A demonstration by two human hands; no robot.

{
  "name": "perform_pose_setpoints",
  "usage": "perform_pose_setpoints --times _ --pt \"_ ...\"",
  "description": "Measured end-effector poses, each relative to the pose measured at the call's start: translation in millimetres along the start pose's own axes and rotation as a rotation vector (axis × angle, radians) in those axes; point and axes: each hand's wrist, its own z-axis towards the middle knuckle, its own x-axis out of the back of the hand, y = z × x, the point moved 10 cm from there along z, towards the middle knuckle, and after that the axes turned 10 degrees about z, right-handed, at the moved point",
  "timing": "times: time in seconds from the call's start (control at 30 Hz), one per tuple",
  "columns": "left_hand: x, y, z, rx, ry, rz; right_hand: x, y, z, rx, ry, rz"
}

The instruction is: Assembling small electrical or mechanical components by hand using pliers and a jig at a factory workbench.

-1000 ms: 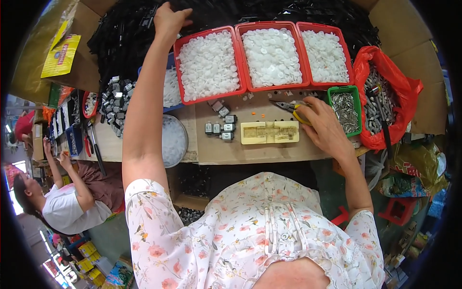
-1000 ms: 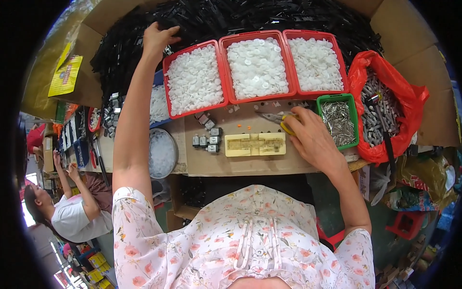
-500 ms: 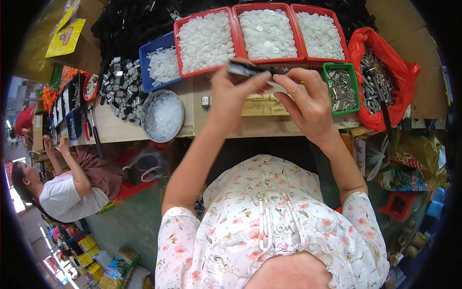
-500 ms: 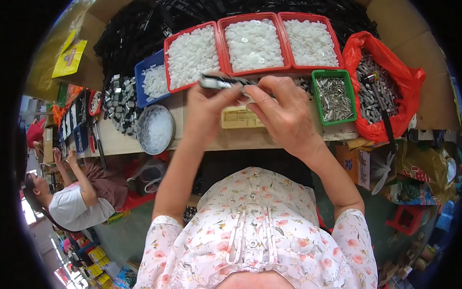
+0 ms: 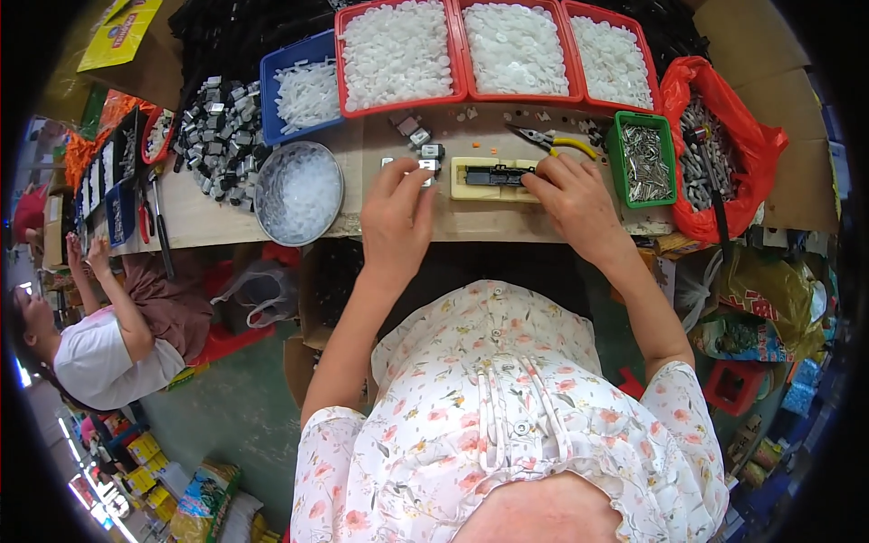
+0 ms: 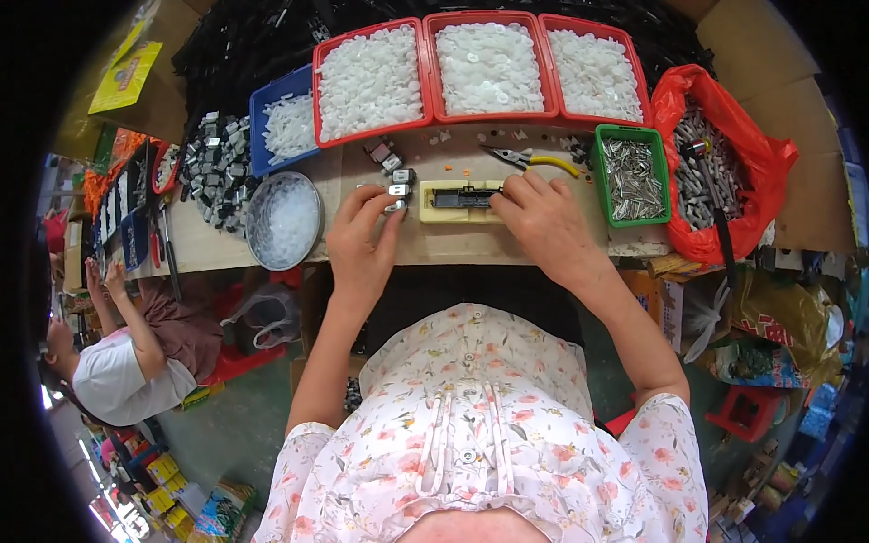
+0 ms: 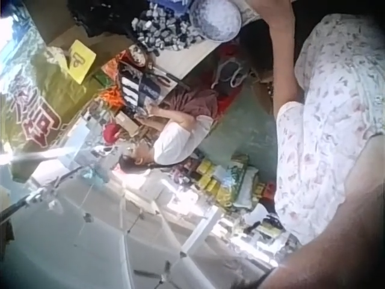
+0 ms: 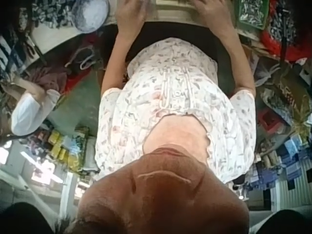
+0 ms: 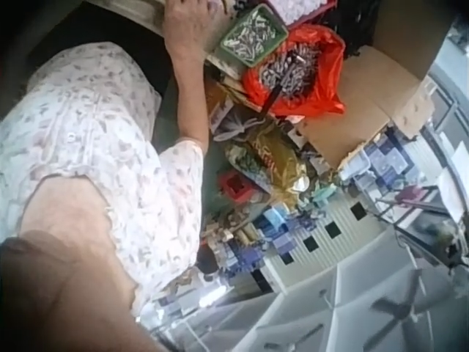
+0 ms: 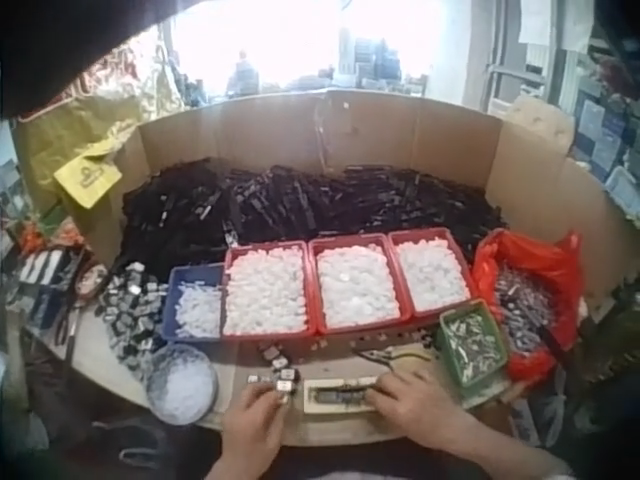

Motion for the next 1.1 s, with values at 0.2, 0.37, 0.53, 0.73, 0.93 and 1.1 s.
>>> perform_pose_setpoints --times 0.2,0.37,0.53,0.73,0.93,1.1 --pt "-16 0 2 -0.133 -0.170 0.154 -8 -2 7 0.019 -0.073 0.006" --pt "-22 4 9 -0.180 -0.247 0.203 -11 -9 11 0.035 -0.102 -0.008" --pt "-27 9 14 -0.248 -0.304 0.205 -17 -14 7 0.097 -0.126 -0.124" --pt "-24 6 17 -0.224 -0.341 0.120 -15 -11 16 0.048 -0.220 -0.029" --pt "-17 -23 21 0.197 -0.403 -0.365 -12 -1 12 -0.008 -0.169 0.066" --pt "-36 -31 4 0.576 -0.363 -1.030 3 -3 16 -0.042 -0.056 0.127"
